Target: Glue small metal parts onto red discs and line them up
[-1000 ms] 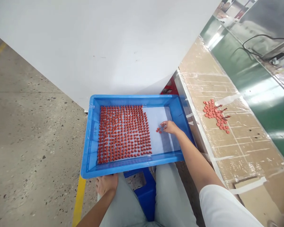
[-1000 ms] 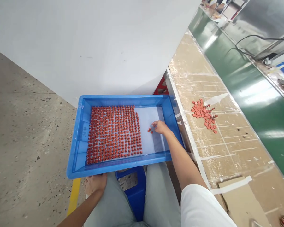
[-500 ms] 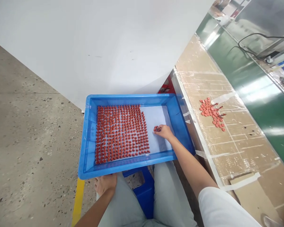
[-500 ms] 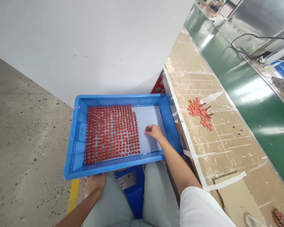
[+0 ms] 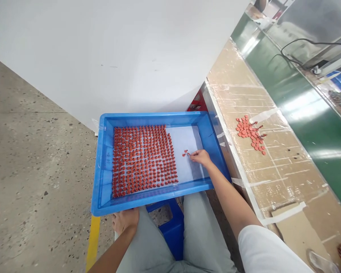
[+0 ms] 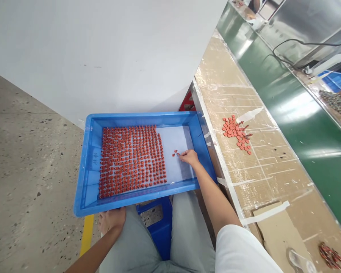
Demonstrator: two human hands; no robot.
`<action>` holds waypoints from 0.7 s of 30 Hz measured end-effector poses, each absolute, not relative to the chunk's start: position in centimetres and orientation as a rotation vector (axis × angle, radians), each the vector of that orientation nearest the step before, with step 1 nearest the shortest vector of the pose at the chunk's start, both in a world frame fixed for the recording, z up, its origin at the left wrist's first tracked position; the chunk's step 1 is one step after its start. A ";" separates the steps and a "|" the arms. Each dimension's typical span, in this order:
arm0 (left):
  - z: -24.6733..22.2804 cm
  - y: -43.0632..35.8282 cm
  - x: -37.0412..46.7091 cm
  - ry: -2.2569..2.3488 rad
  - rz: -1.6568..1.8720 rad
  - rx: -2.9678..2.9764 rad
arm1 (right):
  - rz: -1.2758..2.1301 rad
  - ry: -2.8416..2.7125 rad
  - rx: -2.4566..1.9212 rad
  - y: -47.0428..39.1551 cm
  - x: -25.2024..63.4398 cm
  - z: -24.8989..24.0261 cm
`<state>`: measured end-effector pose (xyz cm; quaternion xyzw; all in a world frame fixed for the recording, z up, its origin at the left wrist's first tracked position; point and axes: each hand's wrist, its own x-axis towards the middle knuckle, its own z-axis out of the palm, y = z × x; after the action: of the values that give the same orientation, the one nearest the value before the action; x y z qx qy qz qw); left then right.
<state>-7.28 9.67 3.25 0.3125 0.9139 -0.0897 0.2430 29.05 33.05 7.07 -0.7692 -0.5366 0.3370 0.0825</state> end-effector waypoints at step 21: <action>2.9 9.4 -7.6 2.498 -0.225 0.884 | 0.972 -1.244 -2.154 33.1 30.7 4.4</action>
<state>-7.61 9.41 2.85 0.3228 0.9122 -0.0820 0.2387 30.67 33.13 4.39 -0.7844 -0.4529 0.3539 0.2332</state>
